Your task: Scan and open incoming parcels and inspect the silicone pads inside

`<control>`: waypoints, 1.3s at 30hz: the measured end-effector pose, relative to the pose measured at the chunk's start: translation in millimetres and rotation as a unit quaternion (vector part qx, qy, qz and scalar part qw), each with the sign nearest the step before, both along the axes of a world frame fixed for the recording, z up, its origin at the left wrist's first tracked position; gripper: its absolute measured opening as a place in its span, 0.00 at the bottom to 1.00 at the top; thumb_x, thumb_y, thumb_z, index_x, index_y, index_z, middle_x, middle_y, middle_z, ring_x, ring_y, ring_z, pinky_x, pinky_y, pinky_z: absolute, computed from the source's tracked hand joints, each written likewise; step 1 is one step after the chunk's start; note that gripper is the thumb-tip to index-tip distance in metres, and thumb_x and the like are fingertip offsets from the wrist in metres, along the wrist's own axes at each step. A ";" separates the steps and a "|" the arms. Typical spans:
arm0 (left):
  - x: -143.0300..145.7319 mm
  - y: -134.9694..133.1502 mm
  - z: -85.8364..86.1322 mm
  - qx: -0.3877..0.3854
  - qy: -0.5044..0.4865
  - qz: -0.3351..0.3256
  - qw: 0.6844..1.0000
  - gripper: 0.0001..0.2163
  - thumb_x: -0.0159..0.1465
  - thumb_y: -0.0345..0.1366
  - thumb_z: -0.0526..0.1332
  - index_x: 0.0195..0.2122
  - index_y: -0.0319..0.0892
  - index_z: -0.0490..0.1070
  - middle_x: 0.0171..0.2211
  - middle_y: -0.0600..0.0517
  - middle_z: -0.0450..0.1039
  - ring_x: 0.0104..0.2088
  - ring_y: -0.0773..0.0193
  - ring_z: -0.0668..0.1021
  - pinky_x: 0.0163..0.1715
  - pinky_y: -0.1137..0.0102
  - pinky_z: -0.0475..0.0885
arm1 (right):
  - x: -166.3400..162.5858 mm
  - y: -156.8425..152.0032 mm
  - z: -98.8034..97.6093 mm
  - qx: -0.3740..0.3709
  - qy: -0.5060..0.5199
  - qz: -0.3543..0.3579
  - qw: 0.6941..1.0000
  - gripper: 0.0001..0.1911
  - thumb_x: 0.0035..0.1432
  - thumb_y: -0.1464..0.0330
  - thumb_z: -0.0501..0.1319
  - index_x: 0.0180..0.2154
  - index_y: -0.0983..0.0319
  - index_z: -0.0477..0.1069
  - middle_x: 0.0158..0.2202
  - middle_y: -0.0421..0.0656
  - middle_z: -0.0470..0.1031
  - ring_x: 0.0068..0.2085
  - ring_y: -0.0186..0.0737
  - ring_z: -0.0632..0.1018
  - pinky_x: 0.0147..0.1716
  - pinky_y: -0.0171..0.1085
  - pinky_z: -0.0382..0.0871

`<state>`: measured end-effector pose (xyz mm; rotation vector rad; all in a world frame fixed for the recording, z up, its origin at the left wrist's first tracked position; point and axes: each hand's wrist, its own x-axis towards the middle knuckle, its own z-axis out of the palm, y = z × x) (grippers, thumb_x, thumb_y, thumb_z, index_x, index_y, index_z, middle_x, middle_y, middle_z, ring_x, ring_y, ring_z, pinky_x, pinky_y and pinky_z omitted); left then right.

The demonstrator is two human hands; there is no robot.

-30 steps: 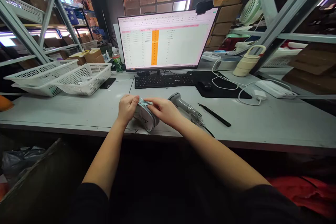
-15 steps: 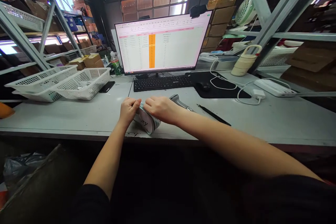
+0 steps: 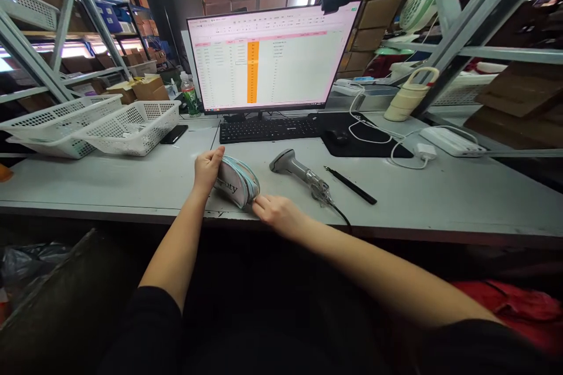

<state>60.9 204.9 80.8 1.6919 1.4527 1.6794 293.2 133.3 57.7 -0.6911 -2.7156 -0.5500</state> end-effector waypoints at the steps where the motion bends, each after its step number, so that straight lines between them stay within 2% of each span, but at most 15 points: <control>1: -0.2 0.3 -0.5 -0.003 -0.005 0.003 1.000 0.28 0.61 0.60 0.56 0.20 0.45 0.45 0.21 0.56 0.42 0.23 0.68 0.52 0.24 0.68 0.48 | -1.7 1.2 -6.4 -0.007 0.016 -0.011 1.000 0.11 0.62 0.81 0.56 0.32 0.65 0.74 0.31 0.45 0.75 0.30 0.38 0.73 0.26 0.37 0.57; 3: -2.4 -0.1 -2.5 -0.006 -0.011 0.007 1.000 0.28 0.62 0.60 0.55 0.19 0.45 0.46 0.20 0.57 0.43 0.22 0.68 0.53 0.23 0.68 0.49 | -3.2 3.7 -11.2 -0.020 0.061 -0.023 0.998 0.10 0.66 0.75 0.56 0.33 0.65 0.75 0.31 0.44 0.76 0.30 0.37 0.74 0.27 0.36 0.60; 5: -5.6 -2.1 -4.7 -0.005 -0.011 0.008 1.000 0.26 0.63 0.59 0.54 0.19 0.45 0.49 0.19 0.57 0.46 0.22 0.68 0.55 0.23 0.69 0.52 | -2.7 6.2 -5.4 -0.048 0.165 -0.022 0.985 0.12 0.68 0.68 0.57 0.33 0.63 0.76 0.32 0.44 0.76 0.33 0.37 0.76 0.32 0.35 0.65; 7: -7.7 -6.0 -4.7 -0.003 -0.005 0.002 1.000 0.24 0.64 0.55 0.54 0.19 0.44 0.56 0.19 0.56 0.52 0.22 0.67 0.60 0.25 0.70 0.56 | -2.9 9.1 8.0 -0.086 0.302 -0.007 0.949 0.11 0.68 0.66 0.57 0.38 0.62 0.77 0.38 0.46 0.78 0.41 0.39 0.77 0.41 0.36 0.69; 9: -6.9 -12.2 -0.7 -0.005 0.009 -0.013 1.000 0.20 0.64 0.51 0.55 0.21 0.42 0.64 0.20 0.55 0.61 0.25 0.65 0.66 0.29 0.69 0.61 | -6.2 13.6 24.4 -0.121 0.372 0.008 0.920 0.12 0.67 0.69 0.57 0.46 0.61 0.78 0.48 0.49 0.76 0.49 0.42 0.76 0.49 0.39 0.70; 11: -3.1 -21.4 6.9 -0.009 0.030 -0.040 0.999 0.17 0.63 0.47 0.56 0.22 0.42 0.69 0.24 0.53 0.68 0.30 0.62 0.71 0.35 0.68 0.65 | -12.1 19.9 38.1 -0.187 0.343 0.010 0.921 0.16 0.66 0.70 0.57 0.51 0.57 0.77 0.50 0.47 0.76 0.48 0.42 0.77 0.48 0.40 0.71; 15: 7.7 -49.0 17.9 0.029 0.115 -0.094 0.989 0.14 0.64 0.42 0.57 0.24 0.43 0.73 0.29 0.50 0.73 0.39 0.58 0.74 0.44 0.65 0.68 | -20.6 33.1 44.5 -0.293 0.295 -0.011 0.909 0.17 0.63 0.68 0.61 0.52 0.53 0.78 0.38 0.43 0.80 0.38 0.40 0.79 0.41 0.39 0.73; 20: 13.3 -86.1 -0.8 0.167 0.145 -0.097 0.970 0.13 0.65 0.37 0.56 0.22 0.45 0.67 0.22 0.53 0.67 0.35 0.59 0.70 0.52 0.58 0.66 | -13.5 47.7 24.4 -0.350 0.430 0.039 0.831 0.17 0.62 0.72 0.55 0.45 0.58 0.81 0.45 0.43 0.82 0.47 0.41 0.81 0.51 0.40 0.73; 22: 12.3 -95.4 -11.0 0.204 0.142 -0.103 0.963 0.12 0.65 0.36 0.56 0.23 0.45 0.66 0.22 0.54 0.66 0.35 0.59 0.70 0.54 0.55 0.64 | -9.9 51.5 19.5 -0.370 0.441 0.031 0.817 0.18 0.60 0.74 0.54 0.43 0.59 0.81 0.44 0.42 0.83 0.47 0.40 0.81 0.51 0.40 0.73; 24: 10.2 -100.3 -17.5 0.224 0.136 -0.104 0.960 0.12 0.64 0.35 0.57 0.23 0.45 0.65 0.22 0.54 0.66 0.36 0.58 0.70 0.55 0.53 0.64 | -7.8 50.7 20.2 -0.370 0.427 0.022 0.825 0.19 0.59 0.75 0.53 0.43 0.60 0.81 0.44 0.42 0.83 0.47 0.40 0.81 0.51 0.39 0.73; 26: 8.0 -101.4 -20.0 0.226 0.130 -0.099 0.960 0.11 0.64 0.36 0.57 0.23 0.45 0.64 0.22 0.54 0.65 0.35 0.59 0.70 0.56 0.52 0.63 | -6.7 43.5 25.5 -0.337 0.390 0.006 0.857 0.20 0.60 0.75 0.53 0.46 0.59 0.80 0.45 0.42 0.82 0.47 0.40 0.81 0.51 0.40 0.73; 30: 6.9 -99.4 -19.3 0.224 0.136 -0.083 0.961 0.12 0.65 0.39 0.59 0.24 0.44 0.64 0.23 0.54 0.64 0.34 0.60 0.69 0.54 0.52 0.64 | -4.5 16.7 36.9 -0.250 0.274 -0.099 0.923 0.22 0.61 0.63 0.62 0.58 0.52 0.73 0.57 0.45 0.75 0.50 0.50 0.80 0.50 0.48 0.74; 34: 13.4 -99.9 -19.3 0.241 0.167 -0.064 0.954 0.14 0.66 0.42 0.60 0.25 0.44 0.66 0.25 0.54 0.65 0.33 0.60 0.70 0.54 0.52 0.64 | -3.3 -1.7 37.8 -0.248 0.231 -0.191 0.921 0.35 0.54 0.55 0.69 0.62 0.48 0.66 0.67 0.48 0.62 0.56 0.60 0.76 0.50 0.56 0.74; 37: 21.0 -100.4 -19.5 0.254 0.181 -0.043 0.949 0.15 0.66 0.44 0.61 0.24 0.44 0.65 0.24 0.54 0.65 0.33 0.60 0.70 0.54 0.53 0.64 | -3.8 -2.4 35.4 -0.267 0.250 -0.193 0.910 0.38 0.51 0.55 0.71 0.63 0.50 0.65 0.68 0.50 0.59 0.60 0.59 0.72 0.51 0.55 0.73; 39: 25.7 -99.0 -18.5 0.259 0.185 -0.029 0.947 0.15 0.66 0.43 0.61 0.24 0.44 0.65 0.23 0.54 0.65 0.33 0.60 0.70 0.53 0.53 0.65 | -4.2 1.6 35.6 -0.280 0.267 -0.165 0.907 0.35 0.51 0.57 0.72 0.59 0.53 0.68 0.67 0.49 0.61 0.60 0.55 0.72 0.52 0.51 0.72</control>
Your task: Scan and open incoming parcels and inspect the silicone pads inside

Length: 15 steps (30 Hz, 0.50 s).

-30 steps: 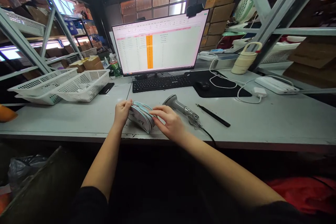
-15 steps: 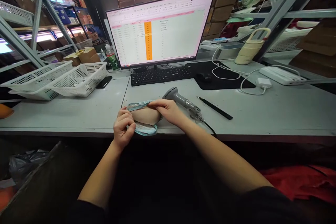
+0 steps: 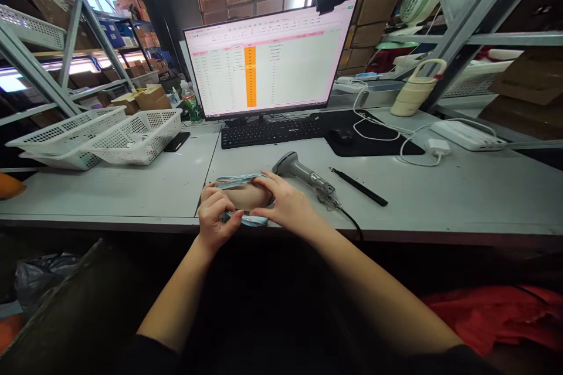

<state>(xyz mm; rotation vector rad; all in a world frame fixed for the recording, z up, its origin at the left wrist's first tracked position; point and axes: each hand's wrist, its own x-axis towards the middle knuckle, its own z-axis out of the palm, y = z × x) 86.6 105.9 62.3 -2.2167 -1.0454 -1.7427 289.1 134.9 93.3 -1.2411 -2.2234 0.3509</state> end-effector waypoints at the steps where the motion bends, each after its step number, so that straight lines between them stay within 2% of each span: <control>1: 1.9 1.3 1.0 0.002 -0.002 0.005 1.000 0.14 0.65 0.43 0.62 0.24 0.44 0.65 0.24 0.54 0.65 0.33 0.60 0.70 0.52 0.53 0.65 | -0.1 2.5 1.1 -0.003 0.007 0.016 1.000 0.30 0.51 0.57 0.72 0.55 0.55 0.71 0.65 0.48 0.64 0.58 0.52 0.73 0.52 0.48 0.73; 3: 4.6 4.4 3.9 0.005 -0.004 0.009 1.000 0.13 0.66 0.42 0.62 0.26 0.44 0.66 0.24 0.54 0.67 0.35 0.59 0.71 0.51 0.54 0.65 | 0.1 7.0 5.0 -0.016 -0.004 0.035 0.999 0.23 0.53 0.56 0.70 0.48 0.56 0.74 0.58 0.46 0.71 0.52 0.47 0.77 0.47 0.44 0.74; 5: 5.1 6.8 7.2 0.005 0.003 0.003 1.000 0.11 0.66 0.41 0.61 0.28 0.45 0.68 0.26 0.53 0.70 0.37 0.58 0.73 0.51 0.55 0.65 | 1.4 9.4 10.3 -0.030 -0.053 0.028 0.998 0.19 0.54 0.54 0.68 0.43 0.58 0.75 0.51 0.46 0.74 0.46 0.47 0.78 0.42 0.44 0.74; 7: 3.2 7.5 9.8 0.002 0.026 -0.010 1.000 0.10 0.67 0.40 0.59 0.30 0.45 0.69 0.27 0.53 0.72 0.40 0.57 0.75 0.53 0.55 0.64 | 4.4 9.3 15.0 -0.016 -0.110 0.017 0.994 0.19 0.54 0.52 0.67 0.40 0.59 0.76 0.51 0.49 0.74 0.48 0.52 0.77 0.44 0.48 0.74; 9: -0.5 6.6 10.4 -0.020 0.058 -0.017 0.998 0.10 0.68 0.40 0.58 0.30 0.45 0.69 0.28 0.53 0.74 0.41 0.57 0.77 0.56 0.55 0.63 | 9.1 7.8 17.3 0.017 -0.132 0.017 0.991 0.18 0.54 0.53 0.68 0.38 0.61 0.77 0.57 0.52 0.71 0.54 0.59 0.74 0.49 0.53 0.71; 11: -4.4 5.1 8.9 -0.054 0.084 -0.008 0.995 0.11 0.68 0.41 0.58 0.28 0.44 0.68 0.28 0.53 0.73 0.39 0.59 0.77 0.54 0.57 0.65 | 14.2 6.7 16.6 0.025 -0.089 0.050 0.994 0.13 0.55 0.59 0.69 0.37 0.61 0.77 0.62 0.52 0.67 0.59 0.59 0.71 0.54 0.53 0.68; 14: -7.7 4.0 5.0 -0.080 0.095 0.029 0.992 0.19 0.70 0.47 0.54 0.24 0.44 0.64 0.23 0.53 0.68 0.31 0.60 0.73 0.45 0.61 0.68 | 18.7 6.3 10.9 -0.031 0.032 0.161 0.986 0.01 0.58 0.70 0.66 0.33 0.61 0.76 0.61 0.51 0.68 0.62 0.50 0.70 0.55 0.46 0.69; 15: -8.0 3.9 4.0 -0.081 0.087 0.040 0.992 0.21 0.70 0.49 0.52 0.22 0.44 0.62 0.22 0.53 0.66 0.29 0.60 0.71 0.41 0.62 0.67 | 18.8 5.9 8.6 -0.040 0.063 0.189 0.979 0.02 0.58 0.72 0.65 0.33 0.61 0.76 0.61 0.51 0.68 0.62 0.48 0.69 0.55 0.45 0.69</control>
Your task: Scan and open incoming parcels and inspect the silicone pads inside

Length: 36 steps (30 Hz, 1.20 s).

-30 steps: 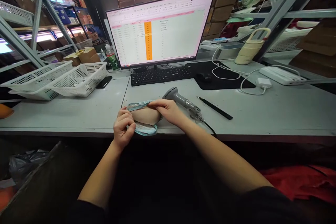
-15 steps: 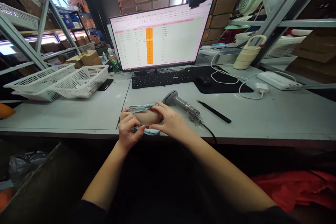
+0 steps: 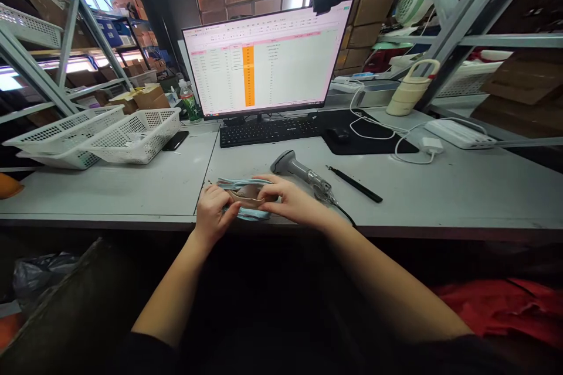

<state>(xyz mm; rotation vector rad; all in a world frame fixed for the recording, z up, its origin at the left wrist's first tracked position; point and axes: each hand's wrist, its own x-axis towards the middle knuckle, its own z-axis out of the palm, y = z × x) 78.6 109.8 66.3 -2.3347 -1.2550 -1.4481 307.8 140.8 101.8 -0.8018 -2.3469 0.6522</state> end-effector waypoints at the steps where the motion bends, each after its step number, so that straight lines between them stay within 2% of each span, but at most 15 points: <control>1: -0.1 0.0 -0.5 0.000 -0.013 0.009 1.000 0.22 0.71 0.51 0.50 0.22 0.44 0.62 0.22 0.52 0.66 0.29 0.60 0.70 0.39 0.63 0.67 | -0.5 -0.8 -2.3 0.005 0.021 0.016 1.000 0.03 0.58 0.73 0.64 0.32 0.61 0.76 0.62 0.51 0.67 0.64 0.48 0.68 0.56 0.46 0.69; 3: -0.2 -0.2 -0.7 -0.001 -0.043 0.017 0.999 0.22 0.71 0.52 0.50 0.24 0.44 0.66 0.25 0.51 0.69 0.31 0.60 0.72 0.37 0.64 0.66 | -2.5 -3.7 -5.7 0.070 0.034 0.020 0.997 0.05 0.60 0.73 0.63 0.33 0.60 0.78 0.64 0.50 0.64 0.66 0.50 0.64 0.60 0.51 0.65; 5: -1.0 -0.7 -0.4 0.009 -0.048 0.020 0.999 0.20 0.72 0.50 0.50 0.32 0.43 0.72 0.30 0.49 0.73 0.35 0.59 0.74 0.39 0.64 0.67 | -3.9 -8.0 -6.9 0.164 0.014 0.018 0.986 0.07 0.62 0.72 0.61 0.35 0.59 0.78 0.65 0.50 0.63 0.68 0.52 0.61 0.63 0.55 0.61; 7: -2.0 -1.4 -0.6 0.029 -0.025 0.033 0.999 0.21 0.72 0.48 0.48 0.39 0.42 0.76 0.34 0.47 0.75 0.37 0.58 0.75 0.41 0.63 0.67 | -3.7 -12.7 -5.8 0.236 -0.020 0.006 0.972 0.09 0.65 0.70 0.59 0.37 0.58 0.79 0.65 0.49 0.64 0.68 0.52 0.60 0.63 0.55 0.61; 9: -2.1 -2.2 -1.0 0.038 0.007 0.054 0.998 0.23 0.72 0.48 0.45 0.44 0.40 0.76 0.34 0.46 0.75 0.36 0.57 0.75 0.40 0.63 0.66 | -2.7 -17.4 -3.7 0.269 -0.058 -0.033 0.961 0.09 0.65 0.67 0.60 0.44 0.57 0.78 0.66 0.49 0.63 0.68 0.53 0.61 0.63 0.56 0.61; 11: -0.4 -3.0 -0.5 0.032 0.042 0.072 0.996 0.23 0.72 0.47 0.46 0.47 0.39 0.75 0.32 0.46 0.74 0.34 0.57 0.74 0.39 0.63 0.65 | -2.3 -21.9 -2.0 0.280 -0.099 -0.093 0.950 0.16 0.62 0.66 0.63 0.52 0.57 0.76 0.67 0.51 0.61 0.67 0.57 0.61 0.64 0.58 0.59; 13: 3.1 -3.6 2.0 0.021 0.083 0.085 0.993 0.21 0.72 0.44 0.47 0.50 0.37 0.74 0.32 0.46 0.74 0.34 0.56 0.75 0.39 0.62 0.64 | -3.1 -25.7 -2.2 0.277 -0.139 -0.145 0.939 0.25 0.59 0.65 0.67 0.57 0.59 0.72 0.68 0.56 0.59 0.67 0.61 0.62 0.64 0.59 0.57; 17: 10.7 -3.8 11.9 -0.007 0.143 0.109 0.984 0.19 0.71 0.40 0.48 0.52 0.36 0.73 0.34 0.45 0.74 0.36 0.54 0.76 0.42 0.61 0.63 | -3.5 -25.8 -6.6 0.262 -0.177 -0.193 0.929 0.34 0.56 0.64 0.70 0.62 0.63 0.66 0.68 0.61 0.58 0.67 0.62 0.62 0.63 0.59 0.58; 21: 12.6 -2.7 21.9 -0.051 0.157 0.129 0.978 0.18 0.70 0.41 0.50 0.53 0.36 0.71 0.37 0.44 0.77 0.40 0.52 0.77 0.43 0.60 0.64 | 5.5 -11.2 -8.2 0.237 -0.165 -0.258 0.922 0.43 0.54 0.55 0.70 0.64 0.71 0.62 0.66 0.65 0.59 0.66 0.69 0.62 0.62 0.62 0.58; 24: 13.0 -2.2 27.6 -0.088 0.143 0.130 0.977 0.15 0.69 0.39 0.52 0.50 0.39 0.72 0.39 0.46 0.78 0.41 0.52 0.78 0.43 0.60 0.65 | 12.6 1.3 -7.8 0.198 -0.128 -0.223 0.946 0.37 0.59 0.55 0.65 0.64 0.67 0.63 0.65 0.58 0.64 0.64 0.62 0.67 0.60 0.57 0.63; 27: 15.1 -3.4 31.5 -0.116 0.117 0.125 0.978 0.10 0.67 0.37 0.55 0.44 0.41 0.73 0.39 0.48 0.79 0.41 0.54 0.79 0.44 0.60 0.65 | 13.5 8.1 -9.6 0.117 -0.065 -0.157 0.979 0.30 0.65 0.64 0.58 0.66 0.63 0.59 0.59 0.50 0.72 0.57 0.50 0.76 0.54 0.48 0.71; 29: 16.7 -5.7 33.6 -0.127 0.117 0.116 0.978 0.09 0.66 0.36 0.56 0.43 0.42 0.73 0.38 0.50 0.79 0.40 0.55 0.79 0.44 0.60 0.65 | 10.9 9.6 -12.3 0.083 -0.030 -0.138 0.987 0.27 0.64 0.68 0.55 0.64 0.61 0.62 0.55 0.46 0.77 0.52 0.46 0.79 0.51 0.43 0.73; 33: 16.6 -11.2 40.5 -0.136 0.161 0.119 0.970 0.14 0.64 0.35 0.56 0.49 0.44 0.74 0.39 0.50 0.80 0.40 0.54 0.79 0.42 0.59 0.64 | 3.3 9.9 -18.4 0.101 -0.007 -0.167 0.981 0.24 0.62 0.70 0.56 0.59 0.59 0.65 0.49 0.44 0.80 0.45 0.43 0.82 0.45 0.40 0.73; 36: 13.1 -11.8 47.4 -0.178 0.171 0.097 0.964 0.10 0.63 0.34 0.57 0.43 0.47 0.76 0.36 0.53 0.80 0.39 0.56 0.79 0.40 0.61 0.64 | 0.3 13.0 -20.3 0.095 0.006 -0.214 0.972 0.19 0.61 0.68 0.56 0.54 0.61 0.65 0.43 0.45 0.81 0.40 0.44 0.82 0.39 0.39 0.72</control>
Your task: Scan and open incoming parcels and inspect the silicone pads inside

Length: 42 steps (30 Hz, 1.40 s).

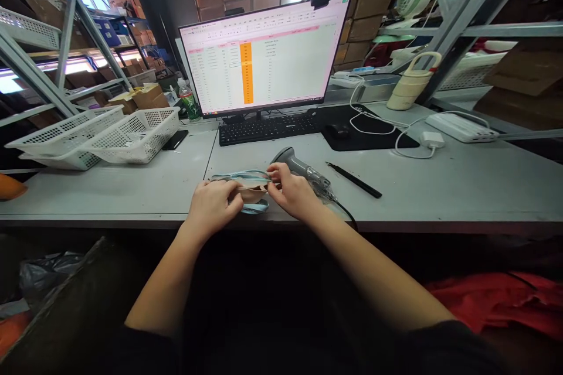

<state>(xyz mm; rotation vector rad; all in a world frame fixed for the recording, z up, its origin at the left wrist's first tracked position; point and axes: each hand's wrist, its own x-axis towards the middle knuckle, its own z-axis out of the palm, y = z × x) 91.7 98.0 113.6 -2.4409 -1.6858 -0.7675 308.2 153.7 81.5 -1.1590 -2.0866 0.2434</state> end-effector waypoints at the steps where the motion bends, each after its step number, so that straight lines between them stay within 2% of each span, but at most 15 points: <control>1: -1.5 0.5 1.6 -0.013 -0.009 -0.015 1.000 0.09 0.63 0.34 0.57 0.39 0.47 0.76 0.35 0.53 0.79 0.38 0.58 0.78 0.40 0.62 0.63 | 0.2 1.7 0.3 -0.010 0.003 -0.010 1.000 0.17 0.61 0.68 0.56 0.52 0.61 0.66 0.40 0.45 0.81 0.37 0.44 0.82 0.37 0.38 0.71; 4: -5.3 2.6 2.0 -0.024 -0.040 -0.057 0.997 0.07 0.62 0.33 0.57 0.32 0.46 0.74 0.32 0.54 0.77 0.36 0.59 0.77 0.39 0.62 0.62 | 3.6 5.7 3.7 -0.045 -0.003 -0.001 0.999 0.10 0.61 0.70 0.53 0.43 0.59 0.71 0.33 0.41 0.80 0.32 0.42 0.80 0.34 0.37 0.70; 6: -7.1 4.3 -1.5 -0.011 -0.060 -0.062 0.996 0.06 0.62 0.32 0.56 0.32 0.45 0.73 0.32 0.54 0.77 0.36 0.59 0.77 0.40 0.62 0.62 | 6.0 3.9 6.8 -0.049 -0.008 0.063 0.997 0.13 0.62 0.73 0.52 0.40 0.59 0.74 0.42 0.44 0.81 0.40 0.42 0.81 0.40 0.38 0.72; 9: -8.9 7.4 -10.3 0.023 -0.085 -0.061 0.994 0.06 0.61 0.31 0.56 0.33 0.44 0.73 0.32 0.54 0.77 0.35 0.60 0.77 0.41 0.62 0.63 | 5.8 -6.2 12.2 -0.029 -0.059 0.149 0.987 0.17 0.65 0.70 0.53 0.50 0.57 0.75 0.61 0.47 0.71 0.58 0.45 0.75 0.53 0.42 0.70; 12: -9.3 11.1 -20.4 0.079 -0.089 -0.066 0.991 0.07 0.60 0.30 0.55 0.31 0.44 0.72 0.29 0.53 0.77 0.34 0.60 0.77 0.40 0.62 0.65 | 2.0 -16.7 19.6 -0.006 -0.165 0.099 0.981 0.20 0.65 0.63 0.59 0.57 0.55 0.72 0.65 0.52 0.65 0.60 0.52 0.73 0.53 0.49 0.71; 14: -9.3 13.3 -26.1 0.116 -0.087 -0.061 0.988 0.07 0.60 0.30 0.55 0.29 0.44 0.71 0.27 0.53 0.75 0.32 0.59 0.76 0.40 0.62 0.65 | 0.3 -19.1 25.8 -0.004 -0.207 0.083 0.975 0.19 0.64 0.62 0.61 0.55 0.54 0.74 0.64 0.51 0.66 0.58 0.54 0.74 0.50 0.49 0.73; 17: -10.6 15.7 -31.1 0.145 -0.097 -0.052 0.983 0.07 0.60 0.31 0.55 0.28 0.44 0.71 0.26 0.52 0.75 0.30 0.59 0.75 0.38 0.63 0.66 | 0.4 -15.8 34.8 -0.043 -0.205 0.140 0.968 0.17 0.63 0.62 0.61 0.53 0.52 0.76 0.59 0.45 0.72 0.53 0.49 0.77 0.48 0.43 0.74; 20: -13.7 16.9 -31.7 0.137 -0.110 -0.059 0.983 0.10 0.62 0.31 0.55 0.36 0.44 0.76 0.30 0.51 0.78 0.33 0.59 0.77 0.39 0.63 0.67 | -0.2 -10.4 41.3 -0.062 -0.195 0.165 0.965 0.18 0.61 0.58 0.63 0.53 0.53 0.76 0.51 0.43 0.77 0.49 0.46 0.79 0.45 0.39 0.73; 25: -16.5 16.8 -32.8 0.140 -0.128 -0.083 0.978 0.13 0.63 0.30 0.55 0.43 0.44 0.77 0.34 0.51 0.80 0.33 0.61 0.78 0.40 0.64 0.69 | -9.3 -4.6 41.4 -0.051 -0.231 0.116 0.965 0.14 0.64 0.58 0.61 0.49 0.53 0.77 0.42 0.43 0.78 0.43 0.44 0.79 0.38 0.37 0.70; 29: -14.5 18.1 -39.6 0.202 -0.146 -0.080 0.965 0.13 0.65 0.35 0.57 0.48 0.42 0.76 0.23 0.54 0.72 0.26 0.63 0.73 0.36 0.67 0.68 | -20.3 -2.2 28.7 -0.002 -0.270 0.056 0.961 0.11 0.60 0.68 0.63 0.44 0.58 0.79 0.43 0.49 0.78 0.44 0.49 0.79 0.39 0.41 0.72; 32: -13.9 21.4 -42.9 0.250 -0.154 -0.040 0.955 0.18 0.68 0.37 0.54 0.57 0.39 0.71 0.22 0.55 0.68 0.25 0.64 0.71 0.35 0.68 0.67 | -27.1 -5.0 22.0 0.007 -0.153 0.121 0.981 0.09 0.59 0.75 0.59 0.36 0.61 0.79 0.55 0.51 0.74 0.55 0.49 0.75 0.53 0.45 0.69; 34: -15.6 23.9 -42.8 0.269 -0.158 -0.040 0.949 0.21 0.70 0.38 0.51 0.61 0.36 0.66 0.22 0.55 0.68 0.25 0.63 0.70 0.34 0.68 0.66 | -29.2 -9.2 23.5 -0.013 -0.026 0.179 0.983 0.10 0.61 0.72 0.59 0.30 0.62 0.77 0.61 0.50 0.70 0.62 0.49 0.70 0.60 0.47 0.64; 36: -20.3 26.0 -41.4 0.261 -0.175 -0.047 0.948 0.23 0.71 0.41 0.48 0.64 0.35 0.62 0.22 0.55 0.67 0.24 0.63 0.69 0.32 0.69 0.65 | -27.9 -13.1 28.0 -0.054 0.114 0.202 0.971 0.13 0.64 0.66 0.58 0.28 0.61 0.74 0.63 0.49 0.68 0.63 0.49 0.69 0.61 0.49 0.61; 39: -36.9 28.9 -37.6 0.238 -0.203 -0.023 0.950 0.25 0.73 0.45 0.45 0.65 0.36 0.60 0.21 0.56 0.65 0.23 0.64 0.69 0.31 0.69 0.64 | -18.3 -13.3 32.3 -0.133 0.309 0.184 0.924 0.15 0.64 0.57 0.59 0.31 0.60 0.74 0.54 0.47 0.77 0.55 0.47 0.76 0.56 0.46 0.67; 42: -65.1 35.8 -31.6 0.274 -0.144 0.037 0.950 0.23 0.71 0.46 0.48 0.59 0.38 0.69 0.21 0.55 0.66 0.24 0.63 0.70 0.32 0.68 0.64 | -2.4 -8.5 29.1 -0.173 0.463 0.139 0.858 0.18 0.58 0.50 0.64 0.35 0.59 0.75 0.38 0.42 0.80 0.42 0.43 0.78 0.43 0.40 0.72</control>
